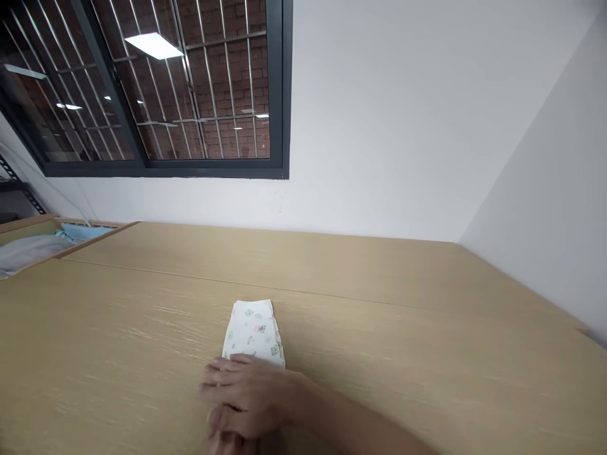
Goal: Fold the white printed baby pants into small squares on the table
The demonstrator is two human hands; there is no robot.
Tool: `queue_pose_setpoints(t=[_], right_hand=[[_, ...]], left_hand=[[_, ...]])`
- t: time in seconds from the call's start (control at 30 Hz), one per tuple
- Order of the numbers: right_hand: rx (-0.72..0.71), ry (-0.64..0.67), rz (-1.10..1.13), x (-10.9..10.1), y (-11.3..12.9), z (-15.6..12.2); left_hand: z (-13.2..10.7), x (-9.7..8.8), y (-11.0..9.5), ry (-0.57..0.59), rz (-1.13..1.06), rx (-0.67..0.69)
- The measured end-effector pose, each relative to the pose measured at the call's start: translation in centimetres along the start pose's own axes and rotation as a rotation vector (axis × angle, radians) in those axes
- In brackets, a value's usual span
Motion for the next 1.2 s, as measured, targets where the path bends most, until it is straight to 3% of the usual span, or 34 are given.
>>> queue_pose_setpoints(t=[0.17,0.43,0.6,0.73,0.83,0.93,1.1,1.2], right_hand=[[0.068,-0.025,-0.104,-2.1,-3.6,0.0],[0.183,-0.032,-0.209,-6.2,-8.5,1.4],[0.197,-0.061,-0.255,-6.5,-9.1,1.5],[0.211,-0.231,-0.291,-6.3,-7.3,0.1],[0.248,-0.364,-0.245,-6.0,-4.9,-2.0],[0.266,-0.316,-0.119,-5.4,-2.7,-4.4],[0.291,-0.178,0.001,-4.4,-1.1,-7.6],[0.352,-0.157,0.018,-4.3,-1.1,-8.1]], left_hand=[[-2.0,-1.0,0.3,-0.222,0.284,0.036],[-0.5,-2.6,0.6,-0.200,0.439,0.057],[-0.4,-2.4,1.0,-0.241,0.415,0.053],[1.3,-4.6,3.8,-0.254,0.237,0.195],[3.3,-7.9,7.4,-0.108,-0.005,0.219],[4.7,-10.4,10.6,0.100,-0.079,0.175],[5.5,-10.8,12.8,0.283,-0.239,0.177],[6.5,-10.5,13.4,0.400,-0.383,0.058]])
Point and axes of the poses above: each hand's wrist, its own z-axis towards the middle knuckle, its own x-axis out of the palm, y = z × x, the point moved 1 cm from there along z, towards the middle knuckle, and after that the axes turned 15 degrees about z, right-handed, at the moved point
